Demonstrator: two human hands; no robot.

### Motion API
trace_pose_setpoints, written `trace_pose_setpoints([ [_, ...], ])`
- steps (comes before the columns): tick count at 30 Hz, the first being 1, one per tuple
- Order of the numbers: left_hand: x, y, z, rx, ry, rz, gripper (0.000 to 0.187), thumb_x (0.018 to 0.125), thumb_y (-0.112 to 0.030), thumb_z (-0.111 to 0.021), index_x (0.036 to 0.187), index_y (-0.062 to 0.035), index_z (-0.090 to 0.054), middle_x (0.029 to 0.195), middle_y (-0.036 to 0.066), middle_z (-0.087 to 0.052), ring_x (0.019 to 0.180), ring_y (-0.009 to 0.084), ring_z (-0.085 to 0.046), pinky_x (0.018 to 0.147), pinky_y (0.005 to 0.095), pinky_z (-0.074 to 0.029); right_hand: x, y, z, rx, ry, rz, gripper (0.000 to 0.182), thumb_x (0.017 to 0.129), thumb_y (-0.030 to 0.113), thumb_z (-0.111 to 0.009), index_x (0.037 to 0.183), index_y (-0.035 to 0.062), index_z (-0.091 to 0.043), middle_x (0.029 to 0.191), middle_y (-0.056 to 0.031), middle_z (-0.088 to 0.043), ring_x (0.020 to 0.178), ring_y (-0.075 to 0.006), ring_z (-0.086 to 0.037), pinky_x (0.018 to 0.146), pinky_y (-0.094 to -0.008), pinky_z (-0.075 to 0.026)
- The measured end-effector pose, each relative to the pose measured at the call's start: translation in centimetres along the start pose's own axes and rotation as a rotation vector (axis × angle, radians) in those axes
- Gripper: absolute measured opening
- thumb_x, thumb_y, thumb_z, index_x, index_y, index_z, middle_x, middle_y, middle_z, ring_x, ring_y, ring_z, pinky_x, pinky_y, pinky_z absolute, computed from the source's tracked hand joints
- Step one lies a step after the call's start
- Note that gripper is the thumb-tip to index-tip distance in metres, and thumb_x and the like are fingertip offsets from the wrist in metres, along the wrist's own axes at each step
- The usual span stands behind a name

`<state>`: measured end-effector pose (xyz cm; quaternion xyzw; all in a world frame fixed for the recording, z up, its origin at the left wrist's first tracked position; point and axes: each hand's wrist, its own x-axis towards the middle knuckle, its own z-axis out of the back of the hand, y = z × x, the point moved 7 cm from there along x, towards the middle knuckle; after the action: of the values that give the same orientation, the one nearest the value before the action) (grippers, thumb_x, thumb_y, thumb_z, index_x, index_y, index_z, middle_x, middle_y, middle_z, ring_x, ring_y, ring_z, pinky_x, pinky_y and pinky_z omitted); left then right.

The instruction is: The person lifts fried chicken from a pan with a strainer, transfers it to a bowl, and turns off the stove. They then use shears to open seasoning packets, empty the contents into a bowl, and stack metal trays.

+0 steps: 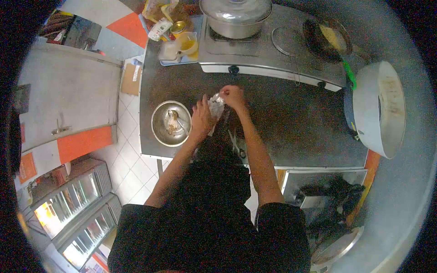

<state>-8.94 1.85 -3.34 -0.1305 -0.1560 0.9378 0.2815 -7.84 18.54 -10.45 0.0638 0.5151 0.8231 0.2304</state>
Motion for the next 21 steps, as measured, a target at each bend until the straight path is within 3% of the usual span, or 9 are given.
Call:
trace_pose_setpoints([
  [3,0.6,0.9,-2.2,0.009,0.138,0.131,0.094,0.068,-0.018,-0.083,0.143,-0.0029,-0.027,0.115,0.026,-0.056,0.106,0.0436,-0.058,0.087,0.0473,-0.051,0.9,1.4,-3.1,-0.238,0.372,-0.012,0.020,0.074,0.025,-0.076,0.088,0.0110,-0.076,0.085,-0.0115,-0.073,0.079,-0.0260,-0.072,0.074,-0.0347,-0.056],
  [5,0.3,1.3,-2.7,0.004,0.097,0.138,0.094,0.067,-0.016,-0.082,0.143,-0.0036,-0.027,0.116,0.024,-0.056,0.104,0.0425,-0.059,0.086,0.0459,-0.053,0.8,2.6,-3.9,-0.334,0.426,0.021,0.018,0.071,0.024,-0.075,0.085,0.0129,-0.077,0.086,-0.0125,-0.073,0.079,-0.0289,-0.071,0.076,-0.0374,-0.055],
  [9,-0.6,1.8,-2.3,-0.080,0.054,0.091,0.079,0.069,-0.011,-0.079,0.137,-0.0106,-0.040,0.117,0.021,-0.056,0.106,0.0425,-0.058,0.089,0.0464,-0.051,1.3,2.2,-4.3,-0.295,0.484,0.038,0.021,0.071,0.024,-0.076,0.087,0.0113,-0.077,0.086,-0.0128,-0.073,0.078,-0.0280,-0.071,0.076,-0.0378,-0.055],
  [10,-0.8,1.5,-1.5,-0.223,0.051,0.070,0.067,0.069,-0.009,-0.077,0.130,-0.0119,-0.049,0.118,0.019,-0.056,0.108,0.0411,-0.057,0.090,0.0456,-0.050,0.6,1.9,-4.4,-0.253,0.504,0.023,0.022,0.071,0.024,-0.076,0.088,0.0105,-0.077,0.086,-0.0129,-0.073,0.078,-0.0271,-0.071,0.076,-0.0373,-0.055],
  [14,-2.9,0.7,0.1,-0.250,-0.146,-0.049,0.059,0.072,-0.011,-0.080,0.126,-0.0099,-0.056,0.123,0.019,-0.057,0.109,0.0393,-0.058,0.090,0.0464,-0.050,-1.2,2.6,-2.2,-0.051,0.475,-0.059,0.020,0.076,0.021,-0.075,0.091,0.0073,-0.076,0.084,-0.0116,-0.073,0.077,-0.0227,-0.072,0.074,-0.0350,-0.055],
  [16,-3.7,0.7,0.4,-0.287,-0.169,-0.018,0.061,0.072,-0.009,-0.079,0.127,-0.0104,-0.055,0.123,0.018,-0.057,0.110,0.0384,-0.059,0.088,0.0446,-0.052,-1.8,3.8,-1.1,0.116,0.400,-0.049,0.018,0.079,0.018,-0.074,0.092,0.0056,-0.075,0.083,-0.0110,-0.073,0.077,-0.0212,-0.072,0.073,-0.0341,-0.055],
  [21,-5.1,-0.1,2.0,-0.403,-0.252,-0.057,0.061,0.072,-0.002,-0.078,0.127,-0.0091,-0.055,0.127,0.019,-0.054,0.110,0.0355,-0.060,0.084,0.0401,-0.057,-4.9,9.5,1.9,0.009,0.195,0.190,0.016,0.079,0.020,-0.073,0.090,0.0093,-0.075,0.086,-0.0125,-0.072,0.080,-0.0295,-0.069,0.075,-0.0389,-0.054],
])
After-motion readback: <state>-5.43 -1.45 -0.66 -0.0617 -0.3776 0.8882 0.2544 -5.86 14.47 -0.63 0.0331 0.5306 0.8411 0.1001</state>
